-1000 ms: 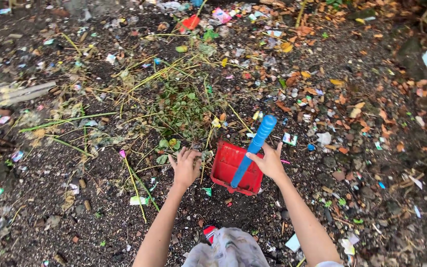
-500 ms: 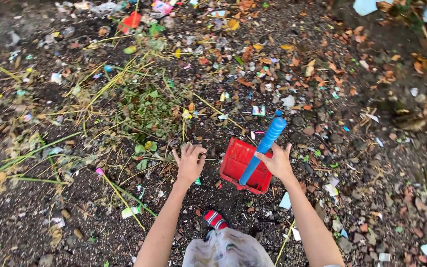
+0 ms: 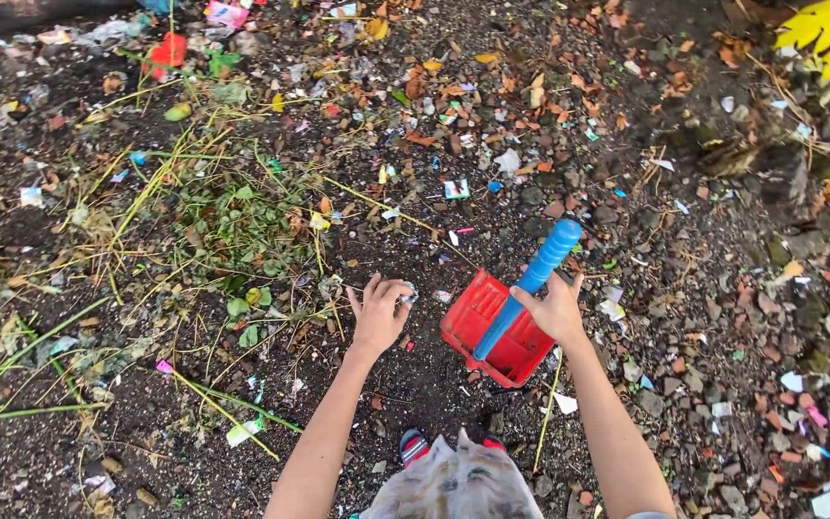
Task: Gathering fallen leaves, twigs, and small waste into a red dustpan using a broom in an outdoor yard.
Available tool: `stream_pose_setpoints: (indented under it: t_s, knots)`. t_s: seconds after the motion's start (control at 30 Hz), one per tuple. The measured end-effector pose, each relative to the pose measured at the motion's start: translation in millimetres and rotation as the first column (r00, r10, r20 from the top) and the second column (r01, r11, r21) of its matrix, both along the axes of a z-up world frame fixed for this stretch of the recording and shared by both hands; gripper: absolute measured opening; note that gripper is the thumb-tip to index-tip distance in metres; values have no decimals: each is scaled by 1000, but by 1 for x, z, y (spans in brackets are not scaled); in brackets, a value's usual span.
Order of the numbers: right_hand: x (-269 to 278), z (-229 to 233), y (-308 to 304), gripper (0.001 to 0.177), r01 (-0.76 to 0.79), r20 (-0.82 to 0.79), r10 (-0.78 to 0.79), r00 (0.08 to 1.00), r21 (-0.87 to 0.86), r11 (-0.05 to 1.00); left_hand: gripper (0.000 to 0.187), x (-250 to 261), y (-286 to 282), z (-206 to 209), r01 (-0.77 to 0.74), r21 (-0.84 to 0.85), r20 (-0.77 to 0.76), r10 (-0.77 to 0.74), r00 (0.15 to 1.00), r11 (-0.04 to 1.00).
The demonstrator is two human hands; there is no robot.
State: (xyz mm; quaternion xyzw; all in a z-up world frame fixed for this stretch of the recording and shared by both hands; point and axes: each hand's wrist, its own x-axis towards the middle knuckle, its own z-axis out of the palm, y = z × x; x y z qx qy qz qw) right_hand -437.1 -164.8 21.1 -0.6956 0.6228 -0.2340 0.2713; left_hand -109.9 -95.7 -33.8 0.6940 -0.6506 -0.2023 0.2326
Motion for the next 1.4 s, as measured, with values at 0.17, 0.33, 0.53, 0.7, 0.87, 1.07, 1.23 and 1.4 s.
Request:
stream_pose_setpoints:
  t_s: [0.17,0.33,0.53,0.7,0.87,1.07,1.23,1.4]
  knots:
    - [-22,-14,13,56,40,3,-40,999,-39,998,25,-10,-4,-3,50,0,-10,-50,999,999]
    - [-49,-12,38,57,156,-26,-154,988,83,984,26,-36,-14,-11,136,9,-20,-136,991,991]
    - [-90,-24,66,44,58,9,-57,998,-244,968,27,-75,-20,-9,226,-41,5,-226,974,973]
    - [-107,-3,83,47,282,-129,-268,955,111,953,27,-105,-21,3,295,19,12,-295,955,955]
    - [-141,-13,104,49,280,1,-281,960,-80,957,28,-136,-17,9,329,70,21,-331,943,942]
    - [-191,-24,131,46,323,-94,-339,936,-150,935,27,-181,-14,12,414,24,12,-414,910,910]
    - [-224,-18,157,48,449,-108,-450,886,-35,893,26,-220,-9,21,483,-23,11,-483,875,875]
    - [-252,-9,191,48,568,-3,-568,823,9,823,33,-258,-2,19,571,-79,-7,-573,820,817]
